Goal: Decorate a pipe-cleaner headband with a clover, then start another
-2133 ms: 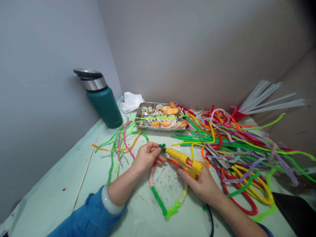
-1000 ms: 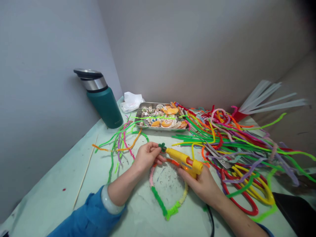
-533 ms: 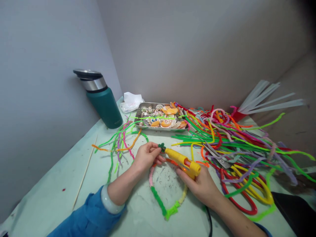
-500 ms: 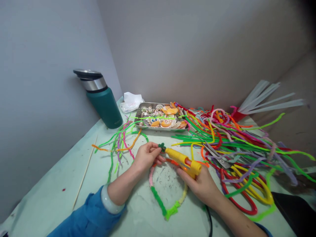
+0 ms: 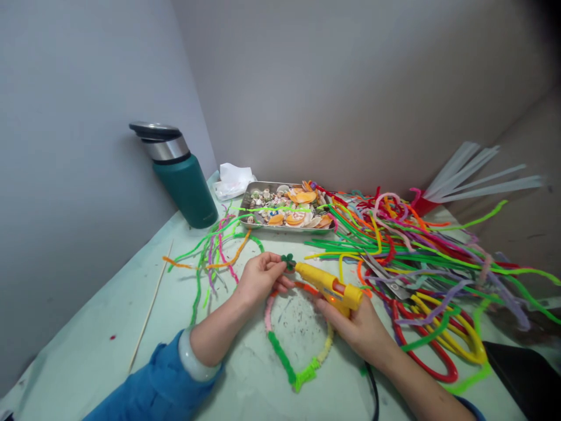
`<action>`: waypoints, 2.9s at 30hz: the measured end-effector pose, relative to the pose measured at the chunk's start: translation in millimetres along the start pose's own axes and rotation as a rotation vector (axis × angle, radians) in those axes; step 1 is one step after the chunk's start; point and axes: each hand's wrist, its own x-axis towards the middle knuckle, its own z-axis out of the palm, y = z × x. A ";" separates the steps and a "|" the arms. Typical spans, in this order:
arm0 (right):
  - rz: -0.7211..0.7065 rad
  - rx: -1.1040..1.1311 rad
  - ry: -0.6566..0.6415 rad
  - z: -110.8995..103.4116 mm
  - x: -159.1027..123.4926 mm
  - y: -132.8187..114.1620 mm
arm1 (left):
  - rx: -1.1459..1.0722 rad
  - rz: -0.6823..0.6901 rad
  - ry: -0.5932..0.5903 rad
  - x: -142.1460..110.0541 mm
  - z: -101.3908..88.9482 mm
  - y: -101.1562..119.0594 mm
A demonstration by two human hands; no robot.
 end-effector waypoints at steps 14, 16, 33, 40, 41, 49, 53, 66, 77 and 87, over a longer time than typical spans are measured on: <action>-0.003 -0.057 0.003 1.5 1.4 2.0 | -0.016 -0.001 0.010 1.5 0.2 -1.5; -0.005 -0.077 0.010 1.9 0.9 3.0 | -0.011 -0.001 0.009 1.6 -0.3 -2.2; -0.016 -0.105 0.016 1.5 -0.9 1.2 | -0.016 -0.004 0.010 0.0 -0.3 -0.8; -0.006 -0.096 0.010 0.6 0.7 0.9 | -0.017 -0.001 -0.007 -0.4 -0.9 0.3; -0.008 -0.086 0.007 0.5 0.8 0.3 | -0.017 -0.001 -0.011 -0.4 -0.9 0.4; -0.012 -0.023 0.042 0.9 -0.1 -1.8 | -0.027 -0.008 0.018 -0.8 0.6 1.7; -0.008 -0.031 0.029 1.1 -0.1 -0.6 | -0.039 -0.007 0.014 -0.7 0.2 1.5; -0.004 0.004 0.042 2.0 -1.5 -0.6 | -0.041 -0.003 -0.020 -1.4 0.0 3.4; -0.029 0.012 0.083 3.4 -3.0 3.3 | -0.082 0.006 -0.020 -4.9 1.9 8.3; -0.005 0.061 0.255 3.2 -2.7 -5.7 | -0.095 0.015 -0.023 -4.0 -0.5 6.3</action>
